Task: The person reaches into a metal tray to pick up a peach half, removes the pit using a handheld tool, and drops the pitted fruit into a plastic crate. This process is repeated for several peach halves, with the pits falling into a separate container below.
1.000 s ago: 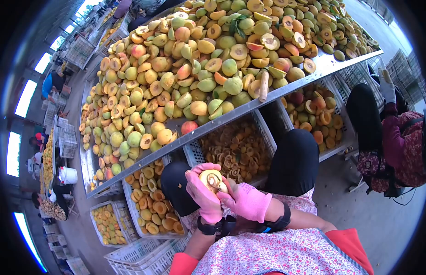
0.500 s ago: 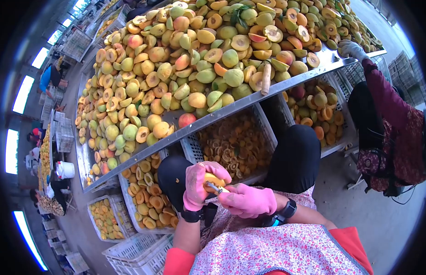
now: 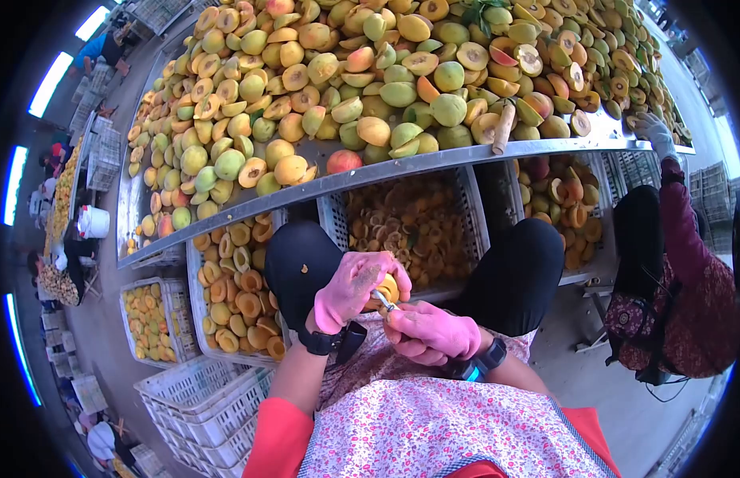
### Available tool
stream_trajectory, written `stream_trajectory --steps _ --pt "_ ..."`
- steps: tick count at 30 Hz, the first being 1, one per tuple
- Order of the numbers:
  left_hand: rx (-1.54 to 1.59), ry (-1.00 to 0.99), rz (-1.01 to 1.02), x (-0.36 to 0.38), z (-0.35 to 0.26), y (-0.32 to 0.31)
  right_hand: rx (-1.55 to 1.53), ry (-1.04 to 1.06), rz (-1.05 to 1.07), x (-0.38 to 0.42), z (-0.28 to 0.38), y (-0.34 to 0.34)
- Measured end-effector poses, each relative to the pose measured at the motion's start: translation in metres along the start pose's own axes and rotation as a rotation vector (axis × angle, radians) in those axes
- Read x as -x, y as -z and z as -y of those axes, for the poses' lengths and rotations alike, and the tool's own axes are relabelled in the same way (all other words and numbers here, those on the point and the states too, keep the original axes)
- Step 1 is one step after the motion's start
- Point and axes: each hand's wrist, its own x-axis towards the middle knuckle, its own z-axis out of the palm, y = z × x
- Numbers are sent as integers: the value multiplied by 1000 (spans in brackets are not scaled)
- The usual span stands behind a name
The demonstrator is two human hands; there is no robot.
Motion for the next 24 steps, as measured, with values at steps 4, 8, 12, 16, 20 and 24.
stream_trajectory --steps 4,8,12,16,20,24 --pt "78 -81 -105 5 14 -7 -76 -17 36 1 -3 3" --pt "67 -111 -340 4 23 -19 30 -14 -135 -3 -9 -7" --pt "86 -213 -100 8 27 -12 -94 -24 12 1 -9 -3" --pt "440 5 -69 6 17 -22 -239 74 329 0 -25 7" --pt "512 102 -256 -2 16 -20 -325 260 317 7 -30 -1" --pt "355 85 -349 -4 17 -12 -503 620 251 13 -32 29"
